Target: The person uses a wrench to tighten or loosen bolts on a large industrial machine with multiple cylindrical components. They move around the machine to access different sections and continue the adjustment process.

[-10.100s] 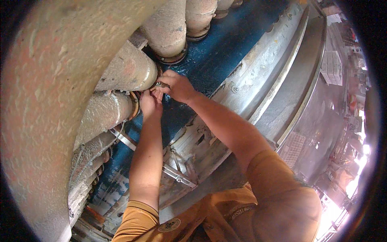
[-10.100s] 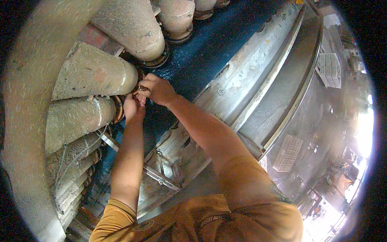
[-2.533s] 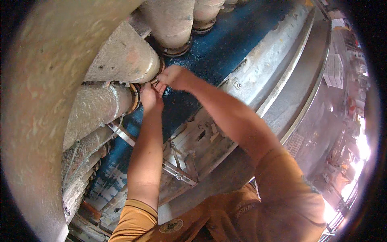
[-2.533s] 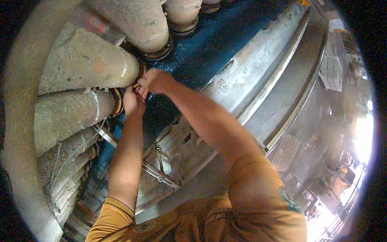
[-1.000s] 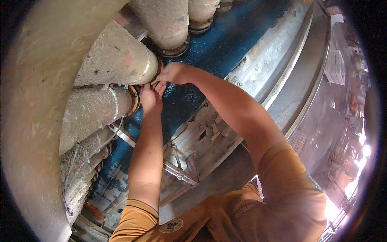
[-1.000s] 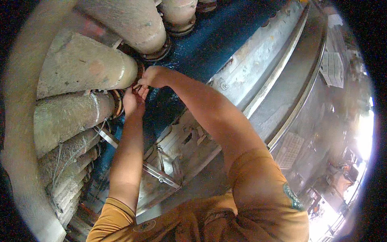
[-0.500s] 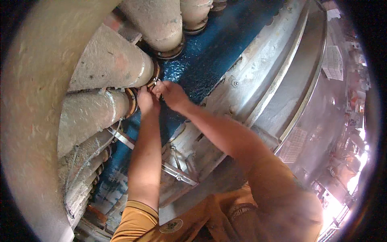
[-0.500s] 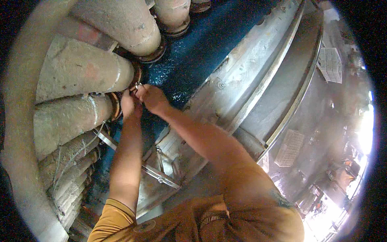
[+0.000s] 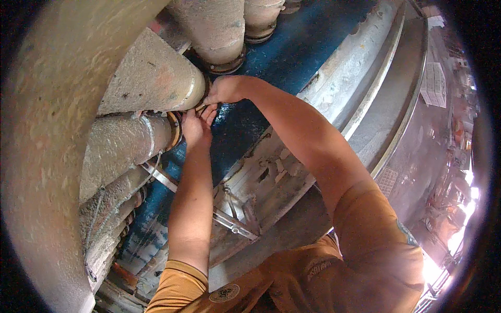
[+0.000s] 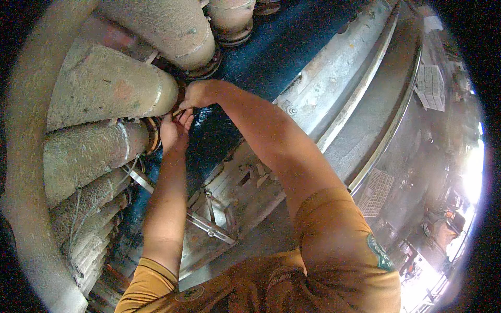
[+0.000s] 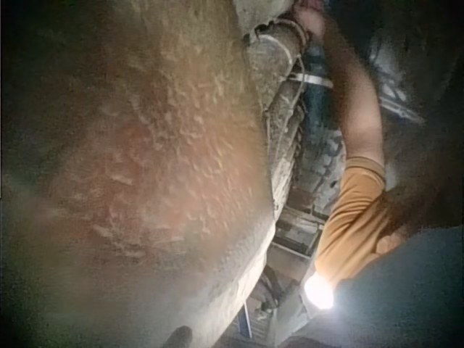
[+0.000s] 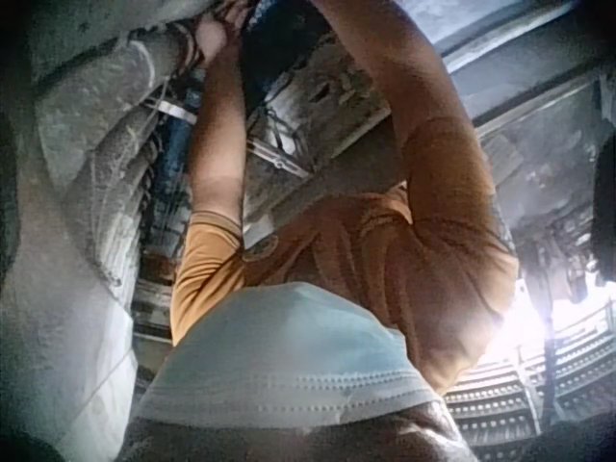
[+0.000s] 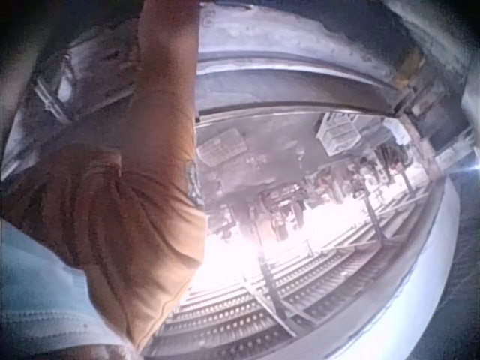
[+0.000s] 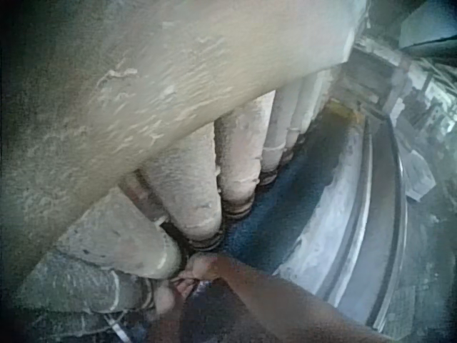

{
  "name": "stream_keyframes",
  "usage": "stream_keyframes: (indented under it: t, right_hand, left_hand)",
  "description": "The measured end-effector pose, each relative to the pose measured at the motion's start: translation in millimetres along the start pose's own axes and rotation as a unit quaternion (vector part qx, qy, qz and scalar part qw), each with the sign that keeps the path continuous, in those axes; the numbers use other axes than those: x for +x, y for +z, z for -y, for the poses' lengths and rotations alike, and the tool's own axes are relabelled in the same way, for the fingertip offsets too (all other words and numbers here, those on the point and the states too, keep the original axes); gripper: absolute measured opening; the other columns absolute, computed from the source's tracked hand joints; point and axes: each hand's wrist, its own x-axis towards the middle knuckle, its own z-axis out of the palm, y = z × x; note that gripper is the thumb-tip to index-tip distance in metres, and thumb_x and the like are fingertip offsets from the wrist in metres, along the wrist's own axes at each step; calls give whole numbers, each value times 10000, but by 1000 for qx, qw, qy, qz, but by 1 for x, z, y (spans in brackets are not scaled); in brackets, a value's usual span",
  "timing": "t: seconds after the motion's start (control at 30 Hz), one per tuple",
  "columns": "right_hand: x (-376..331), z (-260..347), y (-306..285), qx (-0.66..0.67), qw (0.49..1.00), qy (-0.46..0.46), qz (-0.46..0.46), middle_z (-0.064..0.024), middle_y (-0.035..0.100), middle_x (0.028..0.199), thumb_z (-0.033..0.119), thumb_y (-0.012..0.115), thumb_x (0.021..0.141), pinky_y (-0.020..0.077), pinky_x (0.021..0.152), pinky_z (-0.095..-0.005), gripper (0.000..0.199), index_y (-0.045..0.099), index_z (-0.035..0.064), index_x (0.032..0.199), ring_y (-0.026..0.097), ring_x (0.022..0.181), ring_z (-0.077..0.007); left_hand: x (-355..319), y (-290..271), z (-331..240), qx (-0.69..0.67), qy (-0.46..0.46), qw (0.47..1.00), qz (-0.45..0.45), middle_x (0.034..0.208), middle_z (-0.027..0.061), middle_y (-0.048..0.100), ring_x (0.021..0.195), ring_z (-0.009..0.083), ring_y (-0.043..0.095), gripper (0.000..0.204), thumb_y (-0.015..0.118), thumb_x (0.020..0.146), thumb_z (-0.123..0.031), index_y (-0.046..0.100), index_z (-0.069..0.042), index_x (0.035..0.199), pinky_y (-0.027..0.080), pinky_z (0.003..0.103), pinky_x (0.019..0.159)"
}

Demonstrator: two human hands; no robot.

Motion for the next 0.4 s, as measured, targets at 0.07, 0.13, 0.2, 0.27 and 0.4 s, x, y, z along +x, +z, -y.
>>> stream_keyframes:
  t: [0.07,0.13,0.2,0.27,0.4]
  right_hand:
    - [1,-1,3,-7,1000,-14,-15,-177,647,929,407,483,888,453,791,-402,418,666,35,945,600,849,-341]
    - [-2,6,15,15,999,-15,-47,-180,648,897,393,484,892,458,768,-413,410,654,24,944,603,824,-347]
    - [5,-2,64,307,938,41,-157,-191,641,864,382,473,902,458,744,-421,405,637,12,920,603,810,-358]
    - [10,31,108,394,852,125,-322,-211,627,849,366,426,924,465,728,-444,396,617,20,938,607,818,-365]
    - [26,75,122,414,739,235,-477,-218,646,935,428,455,909,478,768,-410,411,627,56,938,643,872,-249]
  left_hand:
    - [4,-3,1,-4,10,1000,9,1005,102,595,862,225,619,294,357,952,-237,504,-29,1099,510,328,749]
    - [4,-9,5,-8,9,1000,-8,996,96,599,860,222,621,290,357,949,-230,498,-36,1112,508,310,730]
    - [11,-10,11,-40,24,999,3,976,128,612,861,239,621,286,369,945,-229,518,-26,1079,501,323,725]
    - [15,-22,10,180,106,978,-21,958,178,621,872,269,618,311,392,934,-259,542,-8,1043,489,358,727]
    - [10,-24,-6,658,178,730,-41,1132,205,585,1023,313,570,476,513,846,-456,586,-69,1113,432,384,871]
